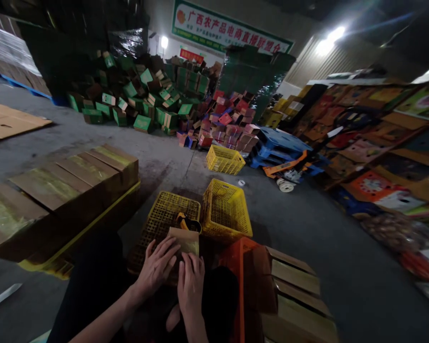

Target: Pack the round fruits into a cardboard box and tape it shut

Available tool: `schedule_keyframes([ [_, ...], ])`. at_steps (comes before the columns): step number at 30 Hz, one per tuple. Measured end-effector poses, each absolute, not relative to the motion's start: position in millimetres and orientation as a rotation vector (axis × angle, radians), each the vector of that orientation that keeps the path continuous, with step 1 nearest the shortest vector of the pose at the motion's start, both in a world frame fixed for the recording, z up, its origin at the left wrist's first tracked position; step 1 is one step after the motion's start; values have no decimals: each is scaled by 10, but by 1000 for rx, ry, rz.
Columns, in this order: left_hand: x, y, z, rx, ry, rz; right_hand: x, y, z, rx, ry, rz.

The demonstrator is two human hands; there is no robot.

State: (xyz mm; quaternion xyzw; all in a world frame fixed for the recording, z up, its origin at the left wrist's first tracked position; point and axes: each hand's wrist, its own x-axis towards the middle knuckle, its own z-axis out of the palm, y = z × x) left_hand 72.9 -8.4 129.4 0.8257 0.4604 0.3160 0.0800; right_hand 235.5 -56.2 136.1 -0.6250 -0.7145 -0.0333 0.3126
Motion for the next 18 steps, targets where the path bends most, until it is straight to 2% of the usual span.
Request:
schedule_keyframes([
  [10, 898, 26, 988, 2291, 1435, 1017, 2267, -289, 1490, -1765, -1821, -222],
  [18, 922, 49, 797, 2055, 1214, 1356, 2105, -120, 1508, -1626, -1947, -101],
])
